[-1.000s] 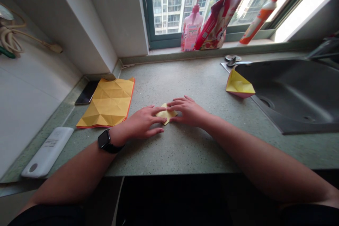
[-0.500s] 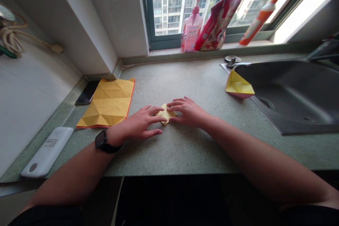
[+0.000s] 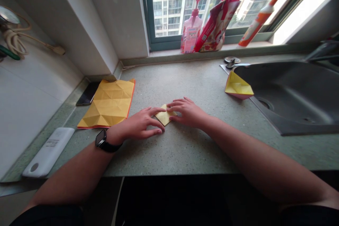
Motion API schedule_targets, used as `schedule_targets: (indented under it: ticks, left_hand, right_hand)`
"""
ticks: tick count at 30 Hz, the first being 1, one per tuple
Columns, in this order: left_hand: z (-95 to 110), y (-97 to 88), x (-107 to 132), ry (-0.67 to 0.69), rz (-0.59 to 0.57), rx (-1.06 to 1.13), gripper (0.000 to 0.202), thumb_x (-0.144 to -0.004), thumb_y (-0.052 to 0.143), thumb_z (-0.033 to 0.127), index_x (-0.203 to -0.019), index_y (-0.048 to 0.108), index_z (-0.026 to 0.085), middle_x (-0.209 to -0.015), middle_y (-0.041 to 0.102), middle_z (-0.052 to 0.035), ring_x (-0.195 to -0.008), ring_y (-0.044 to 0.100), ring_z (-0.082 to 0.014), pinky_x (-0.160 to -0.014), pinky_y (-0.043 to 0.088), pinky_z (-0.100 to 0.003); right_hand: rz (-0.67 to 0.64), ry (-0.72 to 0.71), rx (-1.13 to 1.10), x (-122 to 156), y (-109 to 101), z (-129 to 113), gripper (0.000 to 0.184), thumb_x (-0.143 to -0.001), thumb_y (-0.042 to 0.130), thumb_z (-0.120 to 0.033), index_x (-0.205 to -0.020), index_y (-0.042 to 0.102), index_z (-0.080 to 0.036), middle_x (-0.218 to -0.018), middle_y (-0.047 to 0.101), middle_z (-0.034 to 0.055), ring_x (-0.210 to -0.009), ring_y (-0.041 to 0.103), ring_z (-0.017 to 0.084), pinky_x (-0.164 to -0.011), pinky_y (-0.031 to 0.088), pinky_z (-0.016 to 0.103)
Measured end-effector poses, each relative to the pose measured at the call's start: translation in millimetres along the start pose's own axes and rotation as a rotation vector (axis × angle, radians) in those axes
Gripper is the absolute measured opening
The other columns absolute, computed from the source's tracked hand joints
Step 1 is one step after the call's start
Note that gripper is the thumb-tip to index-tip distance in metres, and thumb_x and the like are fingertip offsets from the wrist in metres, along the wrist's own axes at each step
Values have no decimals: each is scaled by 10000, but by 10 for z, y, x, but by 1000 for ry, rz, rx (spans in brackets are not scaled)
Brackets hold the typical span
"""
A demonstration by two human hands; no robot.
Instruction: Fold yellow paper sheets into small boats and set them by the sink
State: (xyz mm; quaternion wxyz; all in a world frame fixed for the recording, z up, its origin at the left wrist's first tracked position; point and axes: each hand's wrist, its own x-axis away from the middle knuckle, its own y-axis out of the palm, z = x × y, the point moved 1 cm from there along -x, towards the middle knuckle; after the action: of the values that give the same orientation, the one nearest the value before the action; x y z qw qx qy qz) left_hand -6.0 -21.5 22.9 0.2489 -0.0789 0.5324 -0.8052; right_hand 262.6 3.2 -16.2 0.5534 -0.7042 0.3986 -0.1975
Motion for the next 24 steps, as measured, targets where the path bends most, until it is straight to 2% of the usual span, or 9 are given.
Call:
schedule_targets:
  ticks: [4,7,9,12,14,16,19,22,24]
  left_hand:
    - [-72,45,-52,-66,139,78,191,-1096,626,327,-1175,779,244,-1451,662,-116,-1309,673,-255,-1137,564,-434]
    - [-141,144,-112,-116,208,58,156,-1078,653,333,-1130,730,208,-1330,705,-118,-1230,694,-253,-1105,574,-441]
    - [-171,215,-141,-203,256,-13,217,-1036,721,374,-1179,703,212,-1301,720,-109,-1238,683,-283,-1157,535,-517]
    - [-180,294,-157,-372,267,-124,530,-982,787,456,-1430,602,243,-1438,682,-127,-1375,615,-344,-1295,344,-681]
    - [-170,322,-158,-442,212,-156,651,-991,764,499,-1541,526,245,-1559,610,-153,-1470,550,-369,-1331,248,-720]
    - [-161,332,-156,-482,165,-176,653,-1005,733,528,-1548,532,224,-1615,560,-177,-1520,504,-389,-1336,227,-729]
    - [-162,333,-153,-497,158,-181,557,-1009,725,523,-1461,607,219,-1620,553,-180,-1526,497,-401,-1329,237,-733]
    - [-170,341,-152,-455,203,-141,468,-994,751,478,-1378,627,240,-1578,592,-153,-1488,535,-387,-1311,277,-731]
    - [-173,346,-151,-426,255,-92,441,-969,790,427,-1330,611,249,-1486,655,-131,-1418,592,-370,-1292,308,-733]
  right_hand:
    - [-3,11,-16,-4,-5,-10,265,-985,788,-411,-1241,816,-350,-1452,760,27,-1416,636,339,-1220,409,625]
    - [2,19,-18,-12,8,-13,275,-960,810,-391,-1231,813,-340,-1445,762,30,-1416,633,345,-1236,394,626]
    - [4,4,-15,-16,26,-9,287,-954,808,-373,-1237,806,-324,-1434,765,36,-1405,637,341,-1238,401,613]
    - [39,1,0,-10,62,12,446,-951,801,-395,-1381,745,-290,-1465,739,76,-1378,643,332,-1218,450,562]
    - [83,39,29,2,83,36,606,-936,815,-457,-1490,679,-254,-1520,693,126,-1395,622,350,-1206,477,543]
    - [97,79,63,13,96,56,658,-922,825,-519,-1496,678,-232,-1548,659,161,-1420,597,379,-1205,486,555]
    - [79,84,72,18,98,66,538,-925,827,-530,-1374,755,-242,-1535,661,167,-1421,596,390,-1200,491,572]
    - [107,56,11,11,81,58,413,-904,862,-441,-1261,780,-249,-1484,694,152,-1384,625,369,-1186,501,558]
    - [139,28,-64,7,64,45,341,-896,864,-352,-1209,764,-258,-1368,755,124,-1293,680,335,-1150,523,541]
